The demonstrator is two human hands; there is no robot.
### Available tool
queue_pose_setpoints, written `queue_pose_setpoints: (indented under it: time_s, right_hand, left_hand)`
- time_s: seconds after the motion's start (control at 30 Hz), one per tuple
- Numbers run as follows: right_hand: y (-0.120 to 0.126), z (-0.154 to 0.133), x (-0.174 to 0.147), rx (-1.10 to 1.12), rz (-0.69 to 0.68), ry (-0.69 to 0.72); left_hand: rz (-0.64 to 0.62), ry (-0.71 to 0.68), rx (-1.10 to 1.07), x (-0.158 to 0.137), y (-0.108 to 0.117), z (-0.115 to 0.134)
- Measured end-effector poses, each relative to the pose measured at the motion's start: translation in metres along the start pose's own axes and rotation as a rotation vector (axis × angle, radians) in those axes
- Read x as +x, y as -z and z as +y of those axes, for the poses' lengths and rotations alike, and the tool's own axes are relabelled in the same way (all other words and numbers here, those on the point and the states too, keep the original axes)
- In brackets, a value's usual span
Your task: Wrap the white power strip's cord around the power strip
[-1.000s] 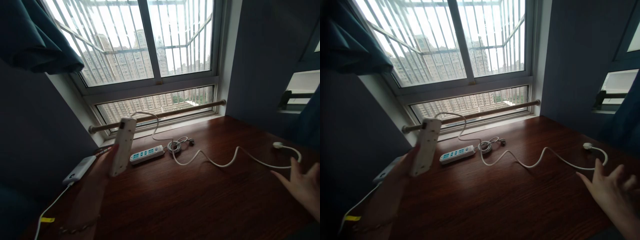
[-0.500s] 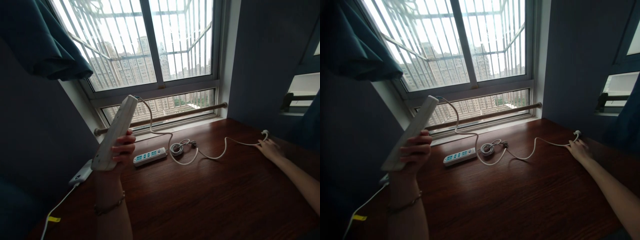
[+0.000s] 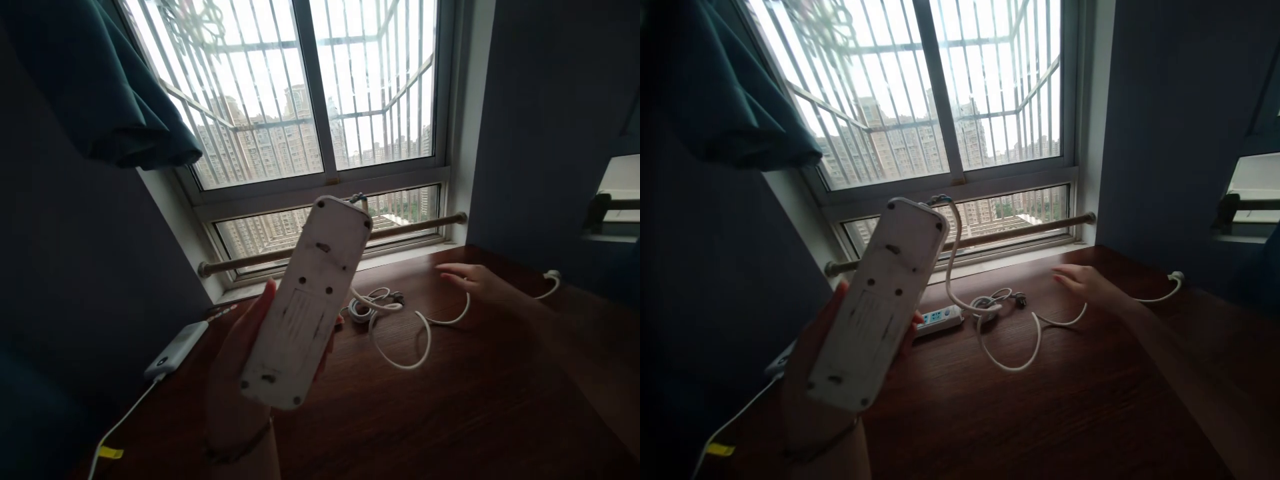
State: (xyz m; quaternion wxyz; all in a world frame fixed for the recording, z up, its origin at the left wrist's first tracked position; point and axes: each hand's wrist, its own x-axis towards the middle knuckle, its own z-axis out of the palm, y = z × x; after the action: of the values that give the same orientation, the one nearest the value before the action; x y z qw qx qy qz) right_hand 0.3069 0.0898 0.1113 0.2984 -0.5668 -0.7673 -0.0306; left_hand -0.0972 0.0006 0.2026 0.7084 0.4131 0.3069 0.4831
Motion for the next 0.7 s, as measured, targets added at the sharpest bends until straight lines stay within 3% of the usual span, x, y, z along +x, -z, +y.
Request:
queue_pose_setpoints:
  time_s: [0.07,0.13,0.2,0.27,0.4,0.5,0.57,0.63,0.7]
  right_hand:
    - [0.006,-0.059,0.021,0.628,-0.335,0.191]
    - [0.004,-0.111,0.037,1.024,-0.65,0.329]
    - [-0.006,-0.144,0.047,1.08,-0.976,0.411]
    - [-0.021,-0.157,0.053,1.116,-1.144,0.49]
    - [-0.036,-0.143,0.057,1.378,-0.997,0.498]
    - [-0.024,-0.119,0.057,1.281,-1.124,0.697]
    - [-0.011,-0.103,0.058,1.113,-1.044,0.662]
    - [0.0,-0.088,0.059,0.83,-0.744,0.434]
    - [0.007,-0.077,0.059,0.502,-0.354,0.152]
  left_hand:
    - [0.044,-0.001,0.006,0.0,0.003,-0.009]
    - [0.068,-0.075,0.027,0.001,0.01,-0.014]
    - [0.094,-0.204,0.064,0.0,0.017,-0.016]
    - [0.145,-0.313,0.083,-0.003,0.021,-0.013]
    - [0.336,-0.366,0.066,-0.012,0.022,0.001]
    - [0.44,-0.341,0.091,-0.015,0.021,0.013]
    - [0.35,-0.336,0.081,-0.014,0.024,0.021]
    - [0.13,-0.315,0.075,-0.012,0.029,0.029]
    - [-0.112,-0.216,0.085,-0.007,0.033,0.033]
